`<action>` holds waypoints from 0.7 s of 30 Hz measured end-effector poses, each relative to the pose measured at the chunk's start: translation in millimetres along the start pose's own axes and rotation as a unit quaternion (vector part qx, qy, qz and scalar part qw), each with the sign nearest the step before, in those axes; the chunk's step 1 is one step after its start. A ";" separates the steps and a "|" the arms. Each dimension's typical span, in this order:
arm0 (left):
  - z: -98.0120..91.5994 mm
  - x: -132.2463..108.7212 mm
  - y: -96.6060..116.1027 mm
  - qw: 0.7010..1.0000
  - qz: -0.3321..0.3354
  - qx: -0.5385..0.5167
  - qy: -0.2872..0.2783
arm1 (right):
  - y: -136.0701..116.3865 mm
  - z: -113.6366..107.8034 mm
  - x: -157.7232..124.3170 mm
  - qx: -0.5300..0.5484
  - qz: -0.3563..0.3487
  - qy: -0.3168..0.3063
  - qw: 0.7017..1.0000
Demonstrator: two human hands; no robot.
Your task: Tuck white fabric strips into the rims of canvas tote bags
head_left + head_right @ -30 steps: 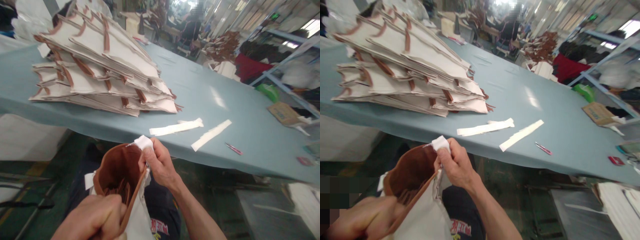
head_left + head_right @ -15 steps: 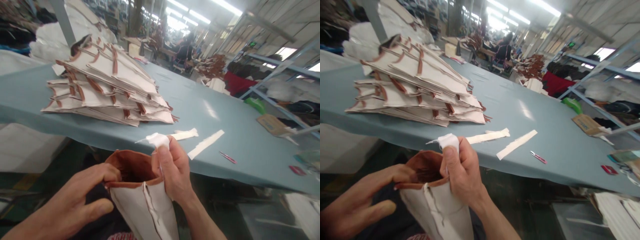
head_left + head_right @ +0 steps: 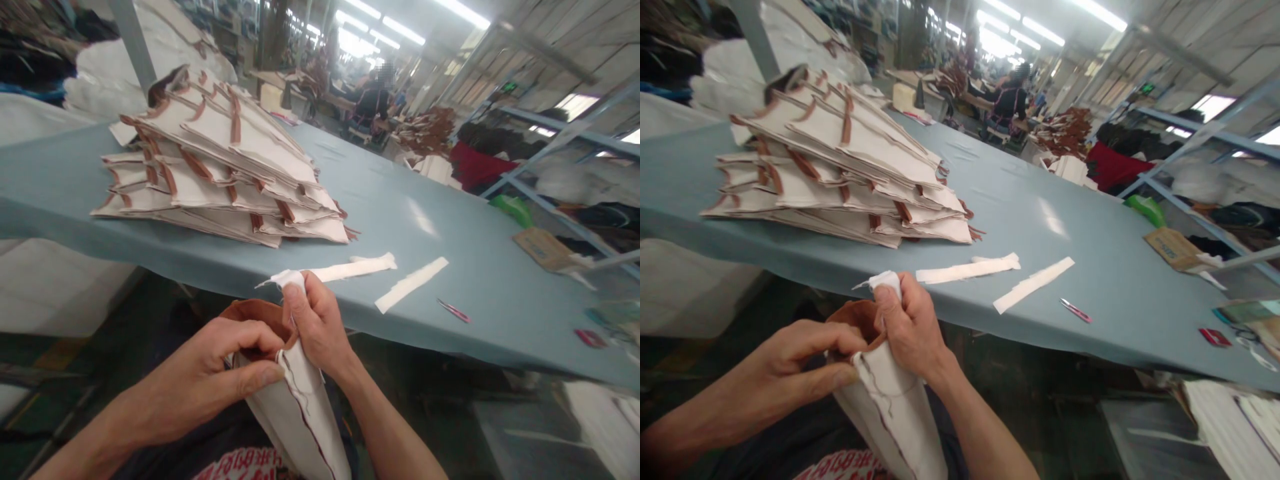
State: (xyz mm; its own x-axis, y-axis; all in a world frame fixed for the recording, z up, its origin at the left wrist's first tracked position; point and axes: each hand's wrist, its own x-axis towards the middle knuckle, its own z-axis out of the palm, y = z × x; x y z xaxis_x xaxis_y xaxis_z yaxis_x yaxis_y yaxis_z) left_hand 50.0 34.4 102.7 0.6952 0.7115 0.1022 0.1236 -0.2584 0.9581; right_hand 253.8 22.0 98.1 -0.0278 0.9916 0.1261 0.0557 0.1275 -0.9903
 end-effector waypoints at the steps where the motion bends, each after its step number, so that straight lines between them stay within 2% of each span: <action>1: 1.2 -0.7 -1.8 1.000 -0.009 -0.006 0.000 | 5.9 2.6 -0.7 0.008 0.012 -0.005 1.000; 8: 5.6 1.3 -6.1 0.998 -0.043 -0.045 0.014 | 34.1 20.0 -3.0 0.059 0.056 -0.002 0.997; 11: 6.8 0.9 -6.2 0.994 -0.088 -0.061 0.019 | 34.0 14.0 -1.7 -0.020 0.030 0.042 0.999; 13: 7.8 -1.0 -7.7 0.990 -0.114 -0.067 0.046 | 29.2 5.2 -3.4 -0.108 -0.012 0.088 0.990; 15: 8.7 -3.6 -10.3 0.987 -0.123 -0.075 0.076 | 21.8 -3.2 -9.2 -0.156 -0.026 0.106 0.982; 18: 10.4 -6.7 -13.2 0.984 -0.121 -0.081 0.102 | 10.9 -6.9 -25.3 -0.126 0.033 0.039 0.991; 21: 11.9 -7.2 -13.1 0.980 -0.133 -0.097 0.108 | 5.4 0.3 -42.1 -0.033 0.111 -0.030 0.993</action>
State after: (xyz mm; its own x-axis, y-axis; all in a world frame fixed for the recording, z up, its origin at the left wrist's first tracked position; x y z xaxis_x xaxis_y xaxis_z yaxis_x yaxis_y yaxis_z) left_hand 51.7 24.9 86.2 0.4880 0.8639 -0.1249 0.1287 0.0703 0.9892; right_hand 255.0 -19.0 87.4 -0.0658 0.9927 -0.1014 0.1328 -0.0920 -0.9869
